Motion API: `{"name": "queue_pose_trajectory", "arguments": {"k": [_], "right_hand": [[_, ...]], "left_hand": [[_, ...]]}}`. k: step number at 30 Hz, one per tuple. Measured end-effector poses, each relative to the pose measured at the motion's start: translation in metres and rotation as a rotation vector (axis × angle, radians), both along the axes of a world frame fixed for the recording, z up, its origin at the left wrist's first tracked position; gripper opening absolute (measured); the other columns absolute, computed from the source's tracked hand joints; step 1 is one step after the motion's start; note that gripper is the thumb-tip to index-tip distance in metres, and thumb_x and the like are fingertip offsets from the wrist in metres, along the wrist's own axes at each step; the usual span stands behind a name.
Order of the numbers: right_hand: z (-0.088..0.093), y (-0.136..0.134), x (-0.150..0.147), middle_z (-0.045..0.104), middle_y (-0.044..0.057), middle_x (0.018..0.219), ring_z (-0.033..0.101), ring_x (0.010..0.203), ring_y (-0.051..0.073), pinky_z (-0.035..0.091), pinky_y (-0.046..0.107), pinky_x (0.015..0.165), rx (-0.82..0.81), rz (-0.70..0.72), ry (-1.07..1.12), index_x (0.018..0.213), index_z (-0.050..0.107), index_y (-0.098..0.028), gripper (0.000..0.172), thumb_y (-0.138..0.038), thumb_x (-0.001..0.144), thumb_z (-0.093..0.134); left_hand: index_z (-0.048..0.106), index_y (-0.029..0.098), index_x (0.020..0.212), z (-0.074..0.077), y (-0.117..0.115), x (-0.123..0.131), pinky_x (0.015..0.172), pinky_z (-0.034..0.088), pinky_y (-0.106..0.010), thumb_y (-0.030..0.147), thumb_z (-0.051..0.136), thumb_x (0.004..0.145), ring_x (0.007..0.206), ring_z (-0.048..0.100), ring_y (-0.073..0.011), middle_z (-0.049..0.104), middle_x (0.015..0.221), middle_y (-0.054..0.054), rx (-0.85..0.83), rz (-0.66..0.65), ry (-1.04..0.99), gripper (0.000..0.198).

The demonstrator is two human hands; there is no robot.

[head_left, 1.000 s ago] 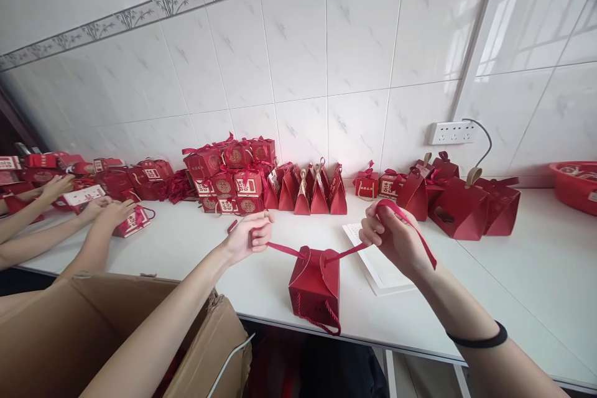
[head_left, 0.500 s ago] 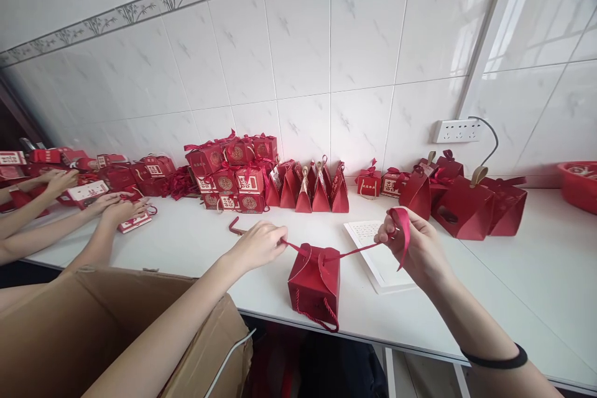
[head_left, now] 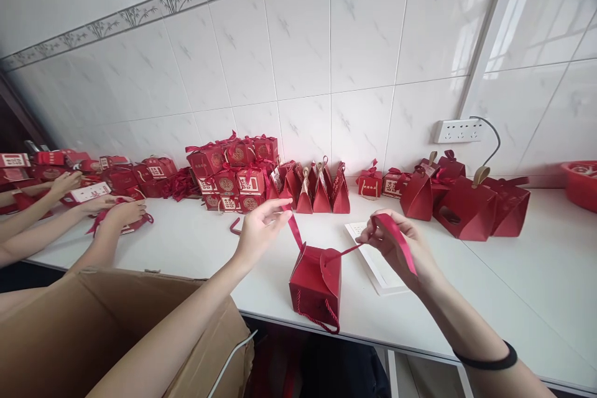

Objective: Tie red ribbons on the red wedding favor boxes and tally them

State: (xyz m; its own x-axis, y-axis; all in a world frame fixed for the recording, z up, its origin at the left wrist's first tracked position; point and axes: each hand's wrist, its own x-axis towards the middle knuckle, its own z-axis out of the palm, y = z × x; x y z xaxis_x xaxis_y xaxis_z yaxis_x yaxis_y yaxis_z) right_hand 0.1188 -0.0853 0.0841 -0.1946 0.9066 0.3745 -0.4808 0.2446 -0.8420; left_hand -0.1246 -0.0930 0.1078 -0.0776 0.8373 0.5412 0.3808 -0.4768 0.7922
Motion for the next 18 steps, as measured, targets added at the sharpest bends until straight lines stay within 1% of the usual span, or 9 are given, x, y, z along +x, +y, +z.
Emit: {"name": "queue_pose_trajectory", "arguments": {"k": [2, 4, 6, 8, 9, 10, 13, 16, 18], "right_hand": [[0.006, 0.0, -0.007, 0.056, -0.001, 0.062, 0.056, 0.058, 0.014, 0.05, 0.028, 0.06, 0.01, 0.012, -0.04, 0.067, 0.06, -0.019, 0.018, -0.031, 0.066, 0.074], [0.012, 0.001, -0.015, 0.056, -0.002, 0.059, 0.055, 0.054, 0.013, 0.048, 0.027, 0.057, 0.02, 0.011, -0.086, 0.068, 0.059, -0.019, 0.02, -0.034, 0.067, 0.073], [0.019, 0.003, -0.023, 0.056, -0.003, 0.057, 0.053, 0.051, 0.011, 0.046, 0.025, 0.054, 0.034, -0.001, -0.123, 0.068, 0.057, -0.019, 0.023, -0.038, 0.069, 0.071], [0.025, 0.005, -0.031, 0.057, -0.002, 0.058, 0.052, 0.05, 0.01, 0.044, 0.023, 0.053, 0.055, 0.003, -0.145, 0.069, 0.057, -0.018, 0.026, -0.041, 0.071, 0.069], [0.028, 0.007, -0.034, 0.057, -0.002, 0.059, 0.052, 0.051, 0.01, 0.044, 0.023, 0.053, 0.071, 0.015, -0.154, 0.068, 0.056, -0.018, 0.028, -0.042, 0.071, 0.069], [0.031, 0.008, -0.038, 0.057, -0.002, 0.058, 0.052, 0.051, 0.01, 0.045, 0.023, 0.054, 0.086, 0.031, -0.164, 0.067, 0.055, -0.017, 0.03, -0.044, 0.072, 0.068], [0.039, 0.012, -0.047, 0.055, -0.003, 0.053, 0.053, 0.05, 0.01, 0.045, 0.024, 0.054, 0.115, 0.053, -0.195, 0.066, 0.054, -0.017, 0.032, -0.045, 0.072, 0.068], [0.045, 0.013, -0.053, 0.055, -0.003, 0.053, 0.053, 0.049, 0.01, 0.045, 0.024, 0.054, 0.126, 0.063, -0.199, 0.065, 0.053, -0.017, 0.034, -0.046, 0.071, 0.068], [0.047, 0.014, -0.056, 0.056, -0.002, 0.055, 0.053, 0.05, 0.01, 0.045, 0.024, 0.054, 0.131, 0.07, -0.195, 0.065, 0.053, -0.017, 0.034, -0.046, 0.071, 0.068]], "left_hand": [[0.065, 0.018, 0.087, 0.006, 0.0, 0.006, 0.081, 0.051, -0.03, 0.028, 0.063, 0.072, 0.089, 0.064, -0.0183, 0.068, 0.095, -0.006, 0.027, 0.032, -0.092, 0.018], [0.062, 0.018, 0.088, 0.009, 0.0, 0.01, 0.081, 0.051, -0.03, 0.024, 0.065, 0.072, 0.088, 0.064, -0.0177, 0.068, 0.09, -0.005, 0.071, 0.036, -0.155, 0.018], [0.056, 0.02, 0.102, 0.009, 0.002, 0.012, 0.082, 0.05, -0.031, 0.022, 0.066, 0.071, 0.087, 0.065, -0.0173, 0.068, 0.086, -0.003, 0.088, 0.013, -0.222, 0.033], [0.048, 0.021, 0.115, 0.009, 0.003, 0.014, 0.085, 0.049, -0.032, 0.022, 0.069, 0.07, 0.087, 0.065, -0.017, 0.068, 0.081, -0.002, 0.043, -0.018, -0.345, 0.05], [0.047, 0.021, 0.116, 0.009, 0.004, 0.015, 0.085, 0.048, -0.032, 0.022, 0.07, 0.069, 0.087, 0.065, -0.0167, 0.068, 0.08, -0.002, 0.003, -0.04, -0.433, 0.052], [0.049, 0.02, 0.113, 0.009, 0.005, 0.016, 0.086, 0.048, -0.031, 0.022, 0.071, 0.068, 0.088, 0.065, -0.0162, 0.068, 0.081, -0.002, -0.043, -0.068, -0.531, 0.05], [0.057, 0.016, 0.09, 0.011, 0.007, 0.019, 0.078, 0.049, -0.026, 0.021, 0.073, 0.064, 0.084, 0.064, -0.0135, 0.067, 0.085, -0.004, -0.178, -0.159, -0.776, 0.031], [0.058, 0.015, 0.079, 0.013, 0.007, 0.022, 0.07, 0.048, -0.024, 0.024, 0.074, 0.062, 0.075, 0.061, -0.0111, 0.065, 0.08, -0.002, -0.224, -0.232, -0.799, 0.025], [0.057, 0.017, 0.08, 0.015, 0.007, 0.024, 0.071, 0.047, -0.024, 0.025, 0.073, 0.062, 0.074, 0.06, -0.0104, 0.064, 0.079, 0.0, -0.165, -0.239, -0.727, 0.025]]}}
